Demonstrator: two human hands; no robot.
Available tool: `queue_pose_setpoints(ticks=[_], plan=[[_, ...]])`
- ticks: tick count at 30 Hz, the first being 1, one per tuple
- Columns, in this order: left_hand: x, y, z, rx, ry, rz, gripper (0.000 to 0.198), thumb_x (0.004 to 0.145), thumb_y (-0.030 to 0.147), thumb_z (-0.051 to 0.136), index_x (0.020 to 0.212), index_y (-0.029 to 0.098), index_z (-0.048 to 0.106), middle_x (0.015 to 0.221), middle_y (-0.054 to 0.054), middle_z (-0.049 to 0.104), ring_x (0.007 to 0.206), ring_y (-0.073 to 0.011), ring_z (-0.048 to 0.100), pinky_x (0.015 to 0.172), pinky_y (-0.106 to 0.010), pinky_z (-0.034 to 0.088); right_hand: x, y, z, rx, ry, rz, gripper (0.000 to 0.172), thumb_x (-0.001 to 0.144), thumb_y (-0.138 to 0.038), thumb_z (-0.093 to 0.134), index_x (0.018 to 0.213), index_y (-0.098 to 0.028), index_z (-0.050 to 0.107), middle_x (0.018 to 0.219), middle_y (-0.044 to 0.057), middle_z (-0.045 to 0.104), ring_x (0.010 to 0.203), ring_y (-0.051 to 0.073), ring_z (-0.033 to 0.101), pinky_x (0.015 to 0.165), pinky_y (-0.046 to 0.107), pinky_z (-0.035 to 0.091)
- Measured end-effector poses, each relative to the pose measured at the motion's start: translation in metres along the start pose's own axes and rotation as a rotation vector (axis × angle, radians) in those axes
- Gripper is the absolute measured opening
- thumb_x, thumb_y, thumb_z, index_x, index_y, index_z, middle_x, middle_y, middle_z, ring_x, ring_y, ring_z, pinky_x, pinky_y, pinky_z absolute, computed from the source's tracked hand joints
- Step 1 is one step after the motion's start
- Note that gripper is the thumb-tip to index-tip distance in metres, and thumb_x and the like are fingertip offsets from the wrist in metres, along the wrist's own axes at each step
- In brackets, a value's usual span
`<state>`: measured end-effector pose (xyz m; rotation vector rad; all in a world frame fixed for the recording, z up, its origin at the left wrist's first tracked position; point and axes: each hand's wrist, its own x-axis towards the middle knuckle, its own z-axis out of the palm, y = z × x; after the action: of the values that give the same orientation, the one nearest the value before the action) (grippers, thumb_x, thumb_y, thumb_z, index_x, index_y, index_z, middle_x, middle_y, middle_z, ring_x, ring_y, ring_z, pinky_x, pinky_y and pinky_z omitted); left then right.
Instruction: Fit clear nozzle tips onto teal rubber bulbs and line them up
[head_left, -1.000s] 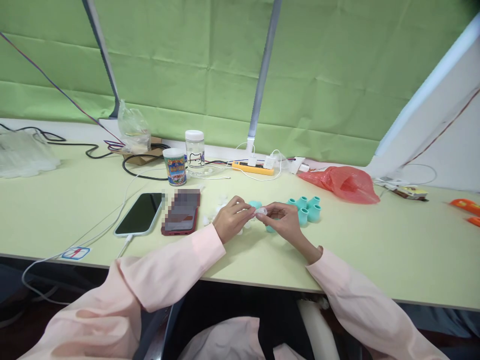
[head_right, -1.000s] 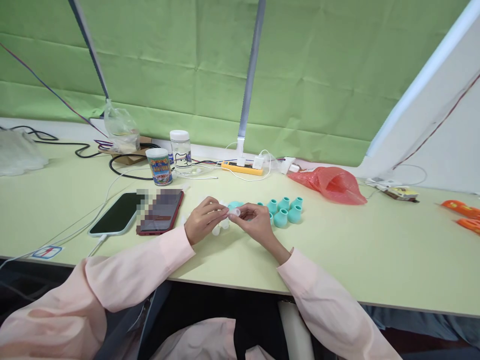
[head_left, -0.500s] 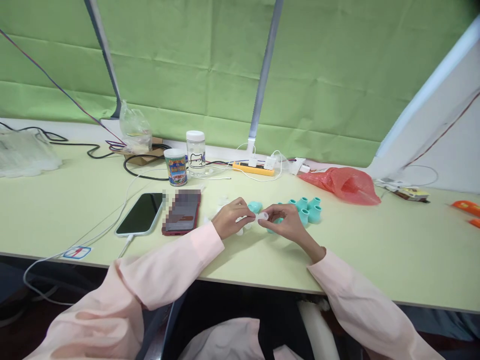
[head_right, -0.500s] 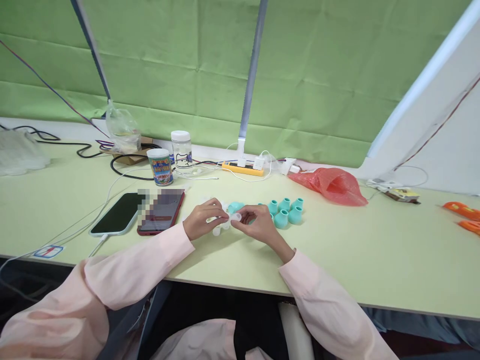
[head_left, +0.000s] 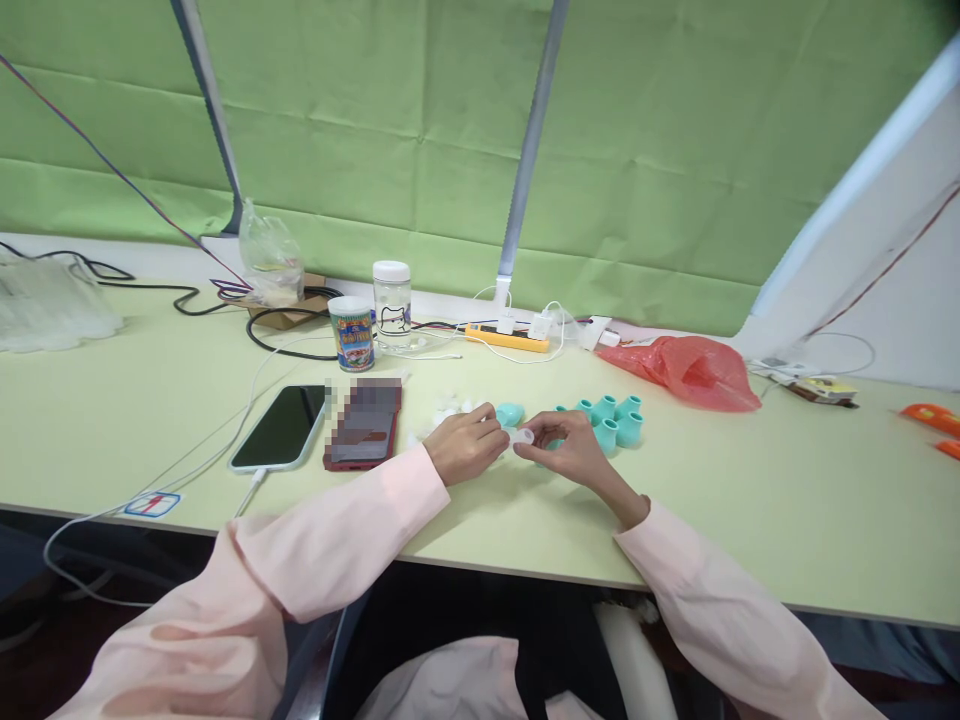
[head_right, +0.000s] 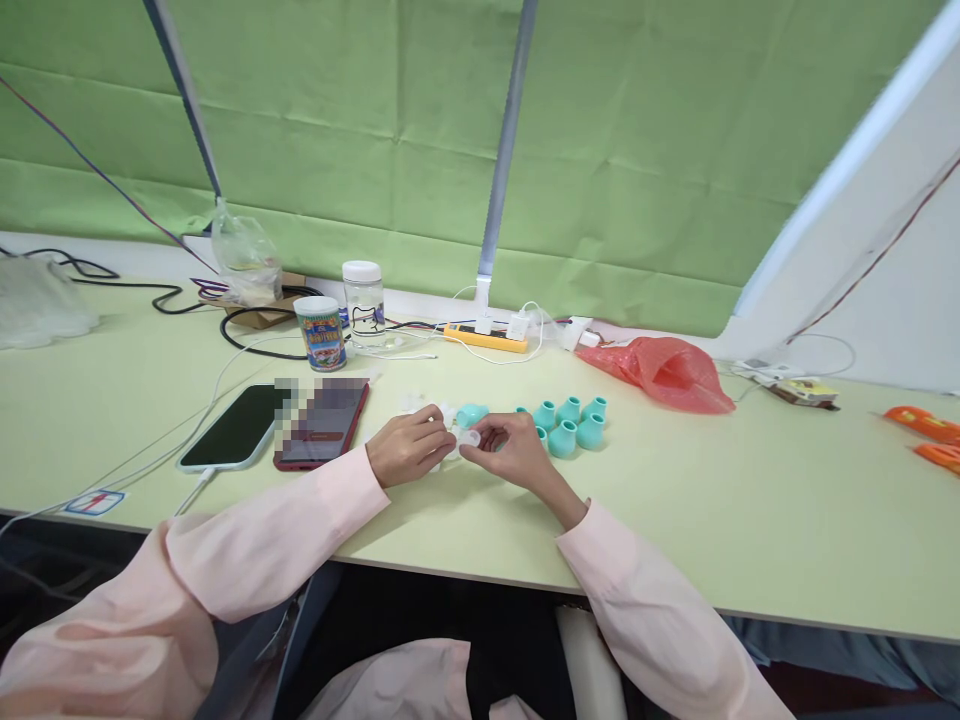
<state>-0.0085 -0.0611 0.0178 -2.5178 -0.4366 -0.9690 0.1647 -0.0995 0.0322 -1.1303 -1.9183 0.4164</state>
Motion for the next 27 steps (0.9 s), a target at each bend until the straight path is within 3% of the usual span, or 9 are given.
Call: queue_pose_setpoints(ticks=[6, 12, 14, 16, 21, 24, 27], plan=[[0.003, 0.004, -0.001, -0.140, 0.086, -0.103, 0.012, 0.073, 0.017, 0.041, 0.067, 0.015, 0.052, 0.057, -0.001, 0.054, 0.066, -0.0114, 0.047, 0.048, -0.019, 0.037, 0.001, 0.001, 0.002, 0.038, 0.038, 0.036, 0.014, 0.057, -0.027, 0.061, 0.062, -0.014, 0.059, 0.054, 0.002, 0.057, 0.045, 0.010, 0.050, 0.045, 0.022, 0.044], [0.006, 0.002, -0.006, -0.338, 0.240, -0.362, 0.008, 0.070, 0.016, 0.045, 0.068, 0.014, 0.052, 0.056, -0.001, 0.051, 0.060, -0.0092, 0.046, 0.050, -0.018, 0.040, 0.007, 0.008, -0.001, 0.085, 0.237, 0.117, 0.017, 0.058, -0.031, 0.060, 0.062, -0.014, 0.057, 0.053, 0.002, 0.056, 0.046, 0.011, 0.051, 0.044, 0.023, 0.043], [0.006, -0.002, -0.007, -0.344, 0.186, -0.435, 0.008, 0.070, 0.017, 0.046, 0.069, 0.014, 0.054, 0.058, -0.002, 0.052, 0.062, -0.0097, 0.046, 0.051, -0.019, 0.041, 0.008, 0.010, -0.001, 0.056, 0.267, 0.113, 0.017, 0.059, -0.031, 0.059, 0.064, -0.015, 0.057, 0.055, 0.002, 0.057, 0.047, 0.011, 0.051, 0.045, 0.023, 0.043], [0.004, -0.007, -0.005, -0.251, 0.047, -0.480, 0.010, 0.070, 0.018, 0.046, 0.068, 0.015, 0.055, 0.059, -0.003, 0.054, 0.068, -0.0125, 0.046, 0.054, -0.021, 0.042, 0.008, 0.011, 0.000, -0.038, 0.241, 0.065, 0.016, 0.061, -0.029, 0.057, 0.069, -0.015, 0.057, 0.059, 0.002, 0.058, 0.050, 0.011, 0.052, 0.049, 0.023, 0.043], [-0.002, -0.017, 0.008, 0.048, -0.334, -0.508, 0.015, 0.071, 0.018, 0.046, 0.067, 0.013, 0.060, 0.074, -0.010, 0.056, 0.083, -0.0209, 0.042, 0.062, -0.029, 0.041, 0.005, 0.011, 0.008, -0.398, 0.056, -0.086, 0.017, 0.062, -0.023, 0.053, 0.077, -0.016, 0.058, 0.067, 0.002, 0.060, 0.059, 0.012, 0.053, 0.063, 0.027, 0.040], [-0.006, -0.020, 0.013, 0.019, -0.404, -0.529, 0.016, 0.072, 0.019, 0.046, 0.071, 0.014, 0.061, 0.075, -0.009, 0.056, 0.081, -0.0205, 0.042, 0.063, -0.029, 0.041, 0.004, 0.011, 0.010, -0.543, -0.020, -0.113, 0.019, 0.064, -0.023, 0.050, 0.080, -0.016, 0.058, 0.073, 0.002, 0.062, 0.067, 0.014, 0.054, 0.070, 0.030, 0.035], [-0.007, -0.020, 0.015, -0.030, -0.389, -0.558, 0.018, 0.074, 0.019, 0.043, 0.076, 0.016, 0.061, 0.074, -0.009, 0.056, 0.080, -0.0206, 0.043, 0.062, -0.029, 0.040, 0.003, 0.012, 0.011, -0.654, -0.106, -0.132, 0.020, 0.066, -0.024, 0.048, 0.082, -0.017, 0.058, 0.077, 0.003, 0.062, 0.072, 0.016, 0.054, 0.074, 0.032, 0.031]])
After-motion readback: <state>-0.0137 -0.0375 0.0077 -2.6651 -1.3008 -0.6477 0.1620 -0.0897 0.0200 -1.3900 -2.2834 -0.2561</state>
